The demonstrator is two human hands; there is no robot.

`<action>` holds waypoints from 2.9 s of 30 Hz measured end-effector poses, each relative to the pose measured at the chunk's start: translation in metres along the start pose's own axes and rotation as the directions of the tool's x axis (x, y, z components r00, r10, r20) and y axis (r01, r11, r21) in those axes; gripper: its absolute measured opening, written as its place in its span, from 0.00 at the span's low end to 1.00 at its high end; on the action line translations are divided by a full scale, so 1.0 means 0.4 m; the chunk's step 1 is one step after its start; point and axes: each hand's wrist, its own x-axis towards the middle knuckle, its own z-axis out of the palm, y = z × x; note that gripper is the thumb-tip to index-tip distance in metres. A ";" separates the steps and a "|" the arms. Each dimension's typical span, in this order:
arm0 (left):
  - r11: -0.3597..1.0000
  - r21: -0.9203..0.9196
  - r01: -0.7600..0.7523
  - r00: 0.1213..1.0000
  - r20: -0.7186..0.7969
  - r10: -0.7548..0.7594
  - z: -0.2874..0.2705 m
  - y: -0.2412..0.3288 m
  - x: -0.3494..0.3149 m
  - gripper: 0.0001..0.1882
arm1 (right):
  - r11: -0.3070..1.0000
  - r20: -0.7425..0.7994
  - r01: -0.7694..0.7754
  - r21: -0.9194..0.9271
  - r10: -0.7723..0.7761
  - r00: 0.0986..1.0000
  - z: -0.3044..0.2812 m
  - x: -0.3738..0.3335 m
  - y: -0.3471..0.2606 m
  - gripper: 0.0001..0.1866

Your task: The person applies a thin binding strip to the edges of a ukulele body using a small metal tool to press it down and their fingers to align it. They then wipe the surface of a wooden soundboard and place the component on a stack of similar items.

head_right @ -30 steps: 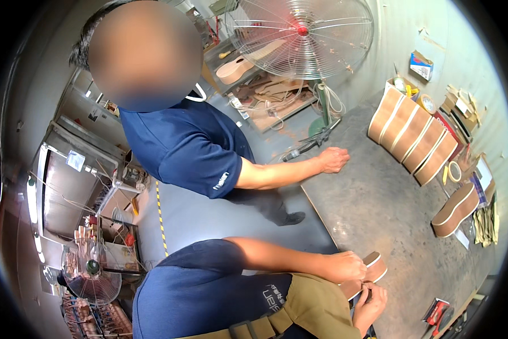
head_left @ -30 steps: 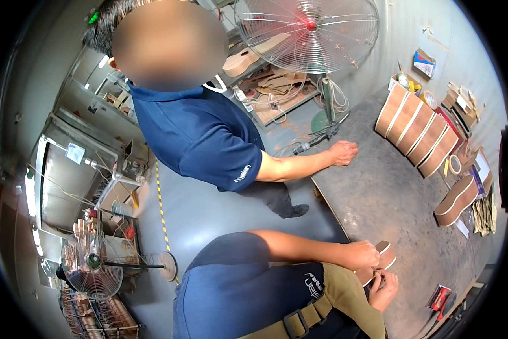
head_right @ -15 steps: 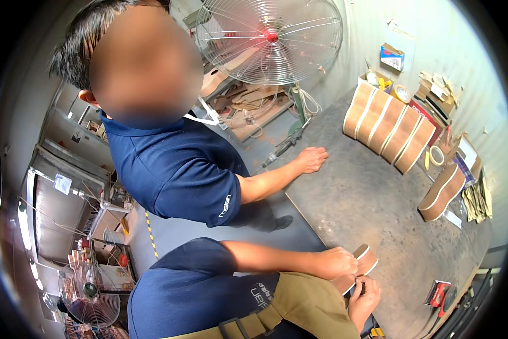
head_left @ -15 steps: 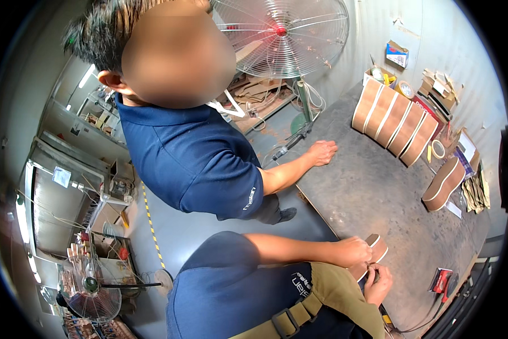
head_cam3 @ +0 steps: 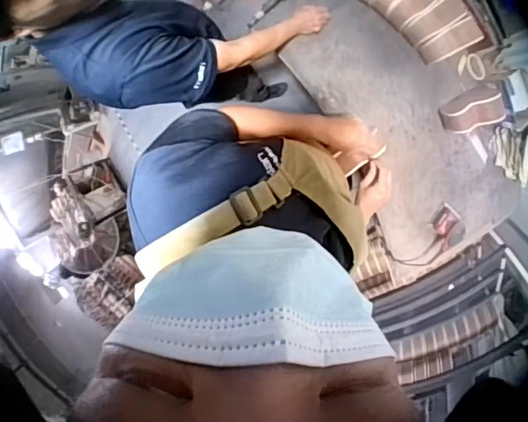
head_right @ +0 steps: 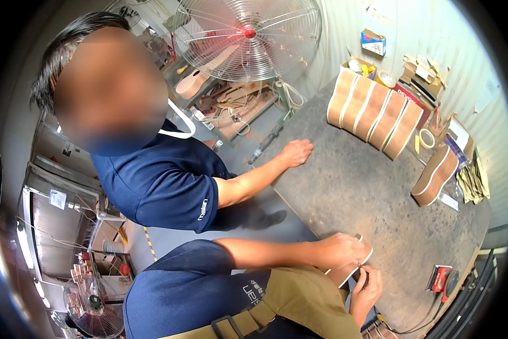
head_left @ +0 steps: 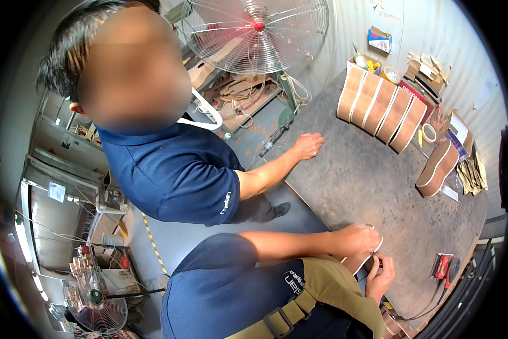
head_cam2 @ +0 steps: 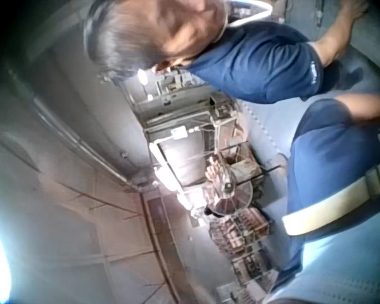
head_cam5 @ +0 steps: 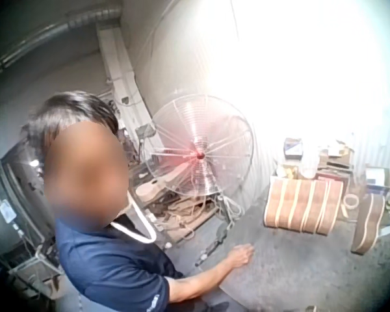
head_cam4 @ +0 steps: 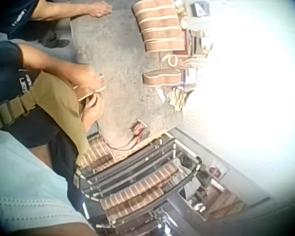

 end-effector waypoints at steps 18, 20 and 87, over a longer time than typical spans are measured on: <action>0.988 0.057 -0.141 0.771 -0.619 0.146 -0.516 0.196 0.166 0.26 | 0.999 -0.071 -0.019 0.040 0.021 0.997 -0.003 0.010 -0.005 0.02; 0.995 0.037 -0.096 0.849 -0.518 0.101 -0.470 0.176 0.165 0.37 | 0.999 -0.066 -0.017 0.038 0.020 0.998 0.001 0.005 0.006 0.03; 0.828 -0.172 0.534 0.681 0.668 -0.300 0.045 -0.232 0.208 0.10 | 0.860 0.462 -0.435 0.265 0.283 0.841 0.032 0.230 0.255 0.12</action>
